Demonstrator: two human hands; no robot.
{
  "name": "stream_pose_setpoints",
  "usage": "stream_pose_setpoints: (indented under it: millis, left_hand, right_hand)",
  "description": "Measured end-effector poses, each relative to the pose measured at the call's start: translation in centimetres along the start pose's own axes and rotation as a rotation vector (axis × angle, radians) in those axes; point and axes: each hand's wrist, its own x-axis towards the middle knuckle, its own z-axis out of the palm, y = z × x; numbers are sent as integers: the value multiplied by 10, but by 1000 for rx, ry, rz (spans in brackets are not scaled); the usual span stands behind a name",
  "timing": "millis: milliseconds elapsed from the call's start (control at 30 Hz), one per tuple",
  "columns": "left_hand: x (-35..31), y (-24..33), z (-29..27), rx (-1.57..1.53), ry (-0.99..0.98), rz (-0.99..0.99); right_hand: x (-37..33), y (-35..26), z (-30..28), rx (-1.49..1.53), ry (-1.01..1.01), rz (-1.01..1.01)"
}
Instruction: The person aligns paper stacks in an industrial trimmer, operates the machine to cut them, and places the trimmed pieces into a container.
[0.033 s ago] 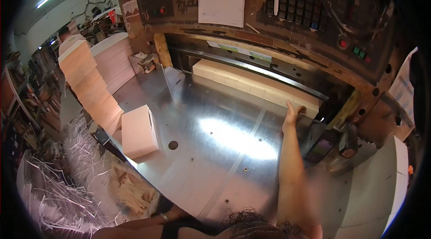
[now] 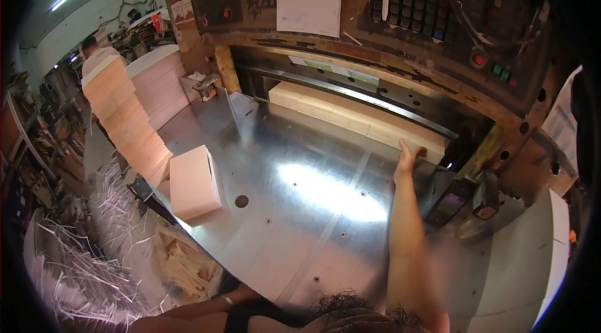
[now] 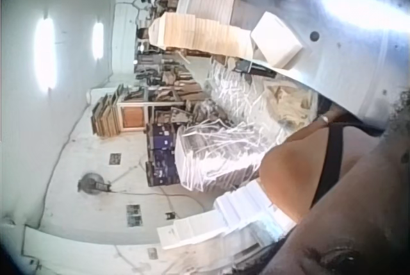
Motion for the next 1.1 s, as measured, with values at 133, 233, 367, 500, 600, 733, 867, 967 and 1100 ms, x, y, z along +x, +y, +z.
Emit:
stream_pose_setpoints:
  millis: [133,233,367,500,600,733,867,967,1100]
  left_hand:
    - [-6,0,-2,10,14,-5]
    - [-6,0,-2,12,10,1]
    - [-10,-3,-4,24,19,-14]
    - [-12,-5,-7,24,32,-25]
    - [-13,-6,-8,27,34,-26]
    - [-10,-7,-7,28,29,-25]
    - [-9,-7,-5,20,31,-22]
    - [-8,-6,-4,13,36,-25]
    - [-3,-4,-1,6,34,-15]
  right_hand:
    - [3,4,6,36,-4,37]
    - [8,14,3,78,-2,33]
    - [3,11,3,23,28,33]
    - [-11,-10,9,104,-18,4]
    - [-13,-13,8,36,-3,-8]
    - [-2,-4,2,-3,13,10]
    - [-1,0,3,25,7,43]
    - [-5,-4,5,26,-1,47]
    - [-7,-7,5,8,-2,55]
